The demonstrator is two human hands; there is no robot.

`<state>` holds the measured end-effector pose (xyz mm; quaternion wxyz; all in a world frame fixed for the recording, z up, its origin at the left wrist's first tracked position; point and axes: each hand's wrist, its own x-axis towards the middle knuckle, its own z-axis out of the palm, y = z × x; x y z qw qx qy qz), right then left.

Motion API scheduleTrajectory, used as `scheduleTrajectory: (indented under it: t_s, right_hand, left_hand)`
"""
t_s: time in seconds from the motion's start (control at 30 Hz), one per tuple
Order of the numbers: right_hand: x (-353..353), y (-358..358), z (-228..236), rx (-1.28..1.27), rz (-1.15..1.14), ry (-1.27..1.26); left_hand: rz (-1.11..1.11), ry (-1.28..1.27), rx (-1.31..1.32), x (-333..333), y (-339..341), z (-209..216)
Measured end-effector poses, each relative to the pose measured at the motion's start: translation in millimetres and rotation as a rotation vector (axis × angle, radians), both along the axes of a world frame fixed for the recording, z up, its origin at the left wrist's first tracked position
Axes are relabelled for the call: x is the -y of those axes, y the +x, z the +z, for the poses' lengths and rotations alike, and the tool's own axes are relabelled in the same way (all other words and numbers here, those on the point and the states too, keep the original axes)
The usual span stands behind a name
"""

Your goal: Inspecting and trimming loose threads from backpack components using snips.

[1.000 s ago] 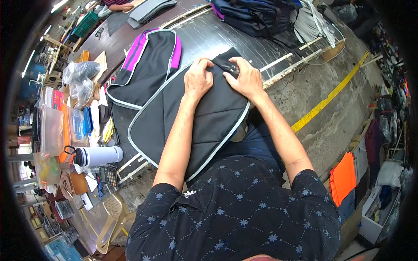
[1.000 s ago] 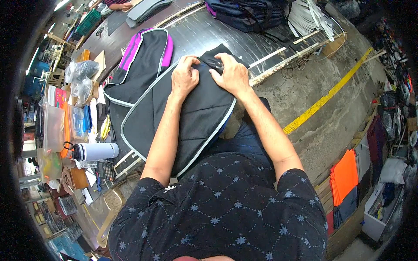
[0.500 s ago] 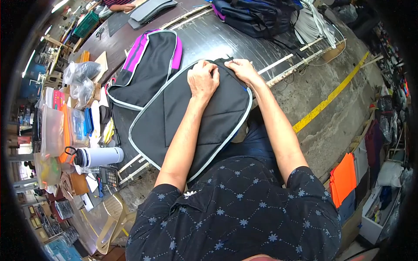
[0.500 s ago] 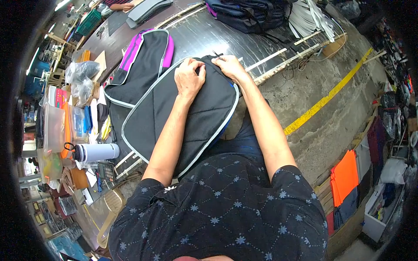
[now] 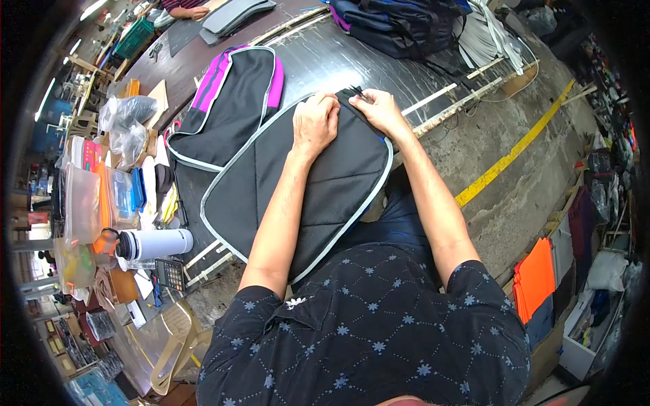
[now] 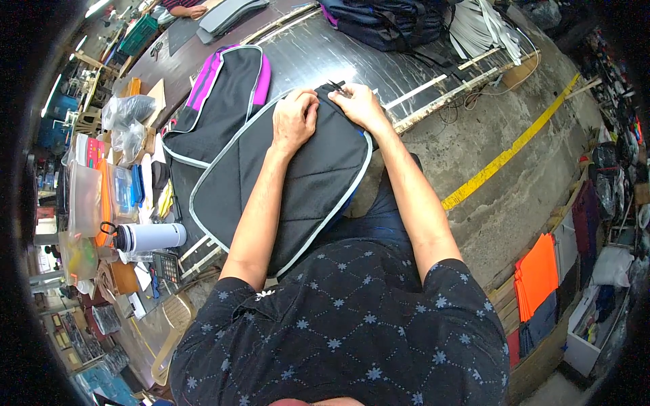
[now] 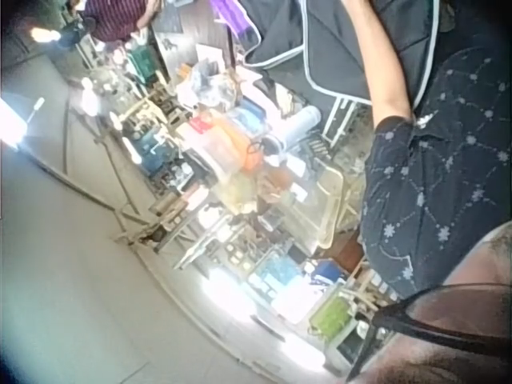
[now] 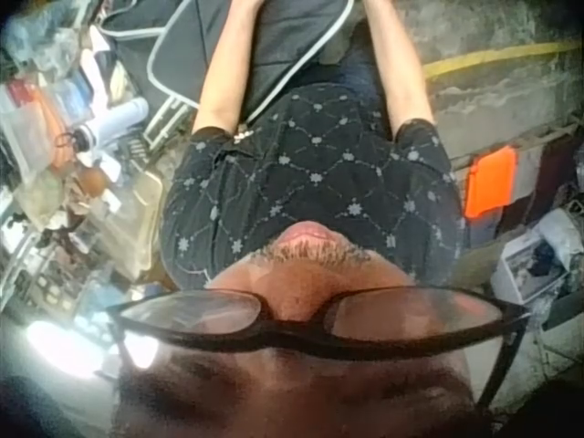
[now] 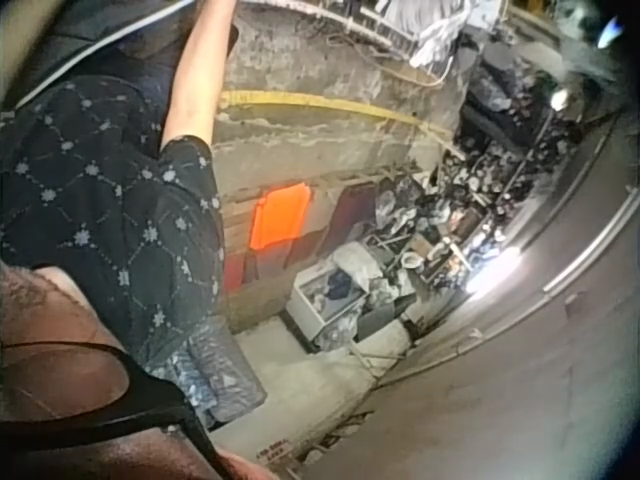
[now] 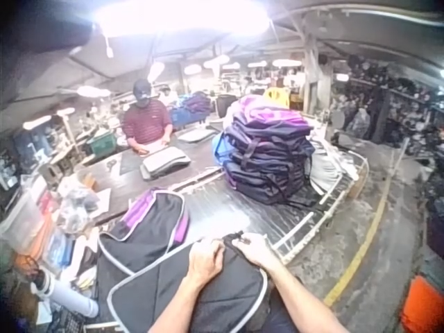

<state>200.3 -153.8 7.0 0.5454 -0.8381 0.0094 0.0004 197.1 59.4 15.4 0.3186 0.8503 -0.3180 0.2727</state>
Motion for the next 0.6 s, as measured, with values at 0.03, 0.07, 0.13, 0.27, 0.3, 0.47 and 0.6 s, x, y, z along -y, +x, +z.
scheduleTrajectory:
  t_s: [0.03,0.07,0.13,0.27,0.3,0.47,0.6]
  right_hand:
    - [-1,-2,2,0.000,0.000,0.000]
    - [-3,-4,4,0.080,-0.024,-0.041]
    - [-4,-11,7,0.160,-0.048,-0.082]
    - [-4,-32,32,0.461,-0.049,-0.314]
    - [-2,-35,34,0.536,0.027,-0.331]
    - [-4,-42,40,0.573,0.157,-0.446]
    - [-5,-40,36,0.671,0.244,-0.481]
  left_hand:
    - [-0.004,-0.004,0.008,0,0,0]
    - [-0.009,-0.008,0.016,0,0,0]
    - [-0.008,-0.002,0.015,0,0,-1]
    - [0.004,-0.001,0.003,-2,-1,-1]
    - [0.001,-0.002,0.002,-1,-2,0]
    - [0.008,-0.004,-0.008,-2,-3,-1]
    - [0.009,0.001,-0.012,-1,-2,-1]
